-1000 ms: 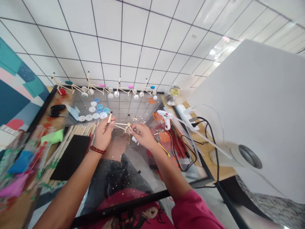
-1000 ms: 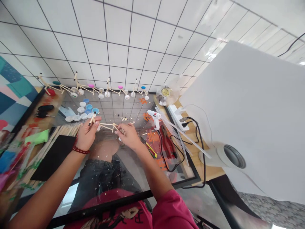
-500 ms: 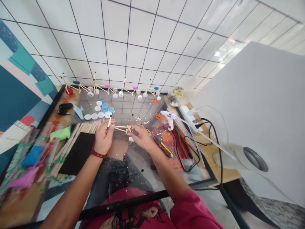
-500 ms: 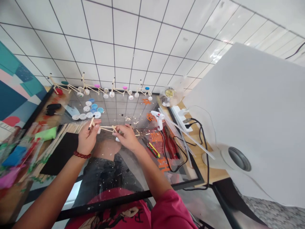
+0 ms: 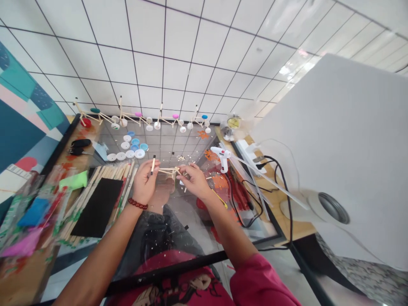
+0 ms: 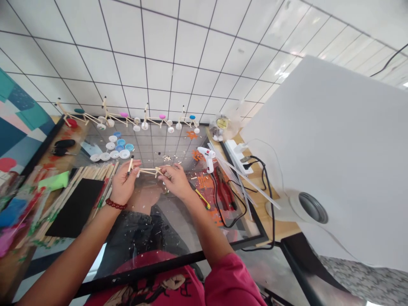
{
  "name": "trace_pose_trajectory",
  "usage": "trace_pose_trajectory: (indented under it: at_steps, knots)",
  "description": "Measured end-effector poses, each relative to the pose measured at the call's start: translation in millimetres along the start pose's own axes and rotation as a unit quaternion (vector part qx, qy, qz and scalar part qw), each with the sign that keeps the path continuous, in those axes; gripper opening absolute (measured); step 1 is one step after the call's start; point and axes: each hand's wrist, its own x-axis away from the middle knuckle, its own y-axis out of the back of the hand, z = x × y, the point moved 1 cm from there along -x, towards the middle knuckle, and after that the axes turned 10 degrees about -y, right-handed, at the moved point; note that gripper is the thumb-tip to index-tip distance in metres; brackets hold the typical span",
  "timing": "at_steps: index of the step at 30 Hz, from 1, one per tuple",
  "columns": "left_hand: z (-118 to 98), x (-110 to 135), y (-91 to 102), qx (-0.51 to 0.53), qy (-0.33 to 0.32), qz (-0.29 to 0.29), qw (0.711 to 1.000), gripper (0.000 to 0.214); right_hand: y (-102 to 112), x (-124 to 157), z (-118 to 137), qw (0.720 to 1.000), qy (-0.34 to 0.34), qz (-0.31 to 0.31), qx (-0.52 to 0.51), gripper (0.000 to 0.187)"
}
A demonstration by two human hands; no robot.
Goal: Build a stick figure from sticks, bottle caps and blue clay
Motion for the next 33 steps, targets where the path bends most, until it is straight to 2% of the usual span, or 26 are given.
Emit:
trace_pose_trajectory:
  at_steps: [7,11,17,19,22,23,29,31,33]
  knots:
    - [4.8,0.1,12.4,-0.017,-0.013,-0.032,0.999,0.031,-7.4,-5.9,11.5,0.999,0.016,0.020,-0.031,0.020]
    - [9.7,3.0,14.2,-0.020,0.012,-0.029,0.999,0.033,-9.0,-8.0,12.9,0.999,0.006,0.015,-0.029,0.018]
    - [14.3,7.1,14.4,-0.009,0.039,-0.029,0.999,0.038,5.3,-3.2,-1.4,1.000,0.002,-0.014,-0.015,0.058]
    - [14.5,7.2,14.1,-0.005,0.044,-0.033,0.998,0.039,14.7,3.4,-10.5,0.999,-0.003,-0.043,0.003,0.049]
    - [14.6,7.0,13.1,-0.001,0.055,-0.045,0.997,0.038,21.8,18.1,-20.3,0.995,-0.019,-0.059,0.072,0.023]
    - [14.8,6.9,12.7,-0.001,0.059,-0.049,0.997,0.038,21.2,23.1,-21.5,0.993,-0.024,-0.056,0.099,0.023]
    - [17.6,7.9,11.3,0.000,0.074,-0.063,0.995,0.037,8.9,33.6,-17.6,0.981,-0.038,-0.045,0.184,0.071]
    - [18.5,8.4,11.6,-0.004,0.074,-0.065,0.995,0.038,10.8,30.4,-19.1,0.982,-0.020,-0.029,0.186,0.066]
    - [19.1,8.9,12.2,-0.005,0.075,-0.062,0.995,0.038,16.3,27.5,-23.5,0.980,-0.019,-0.027,0.194,0.045]
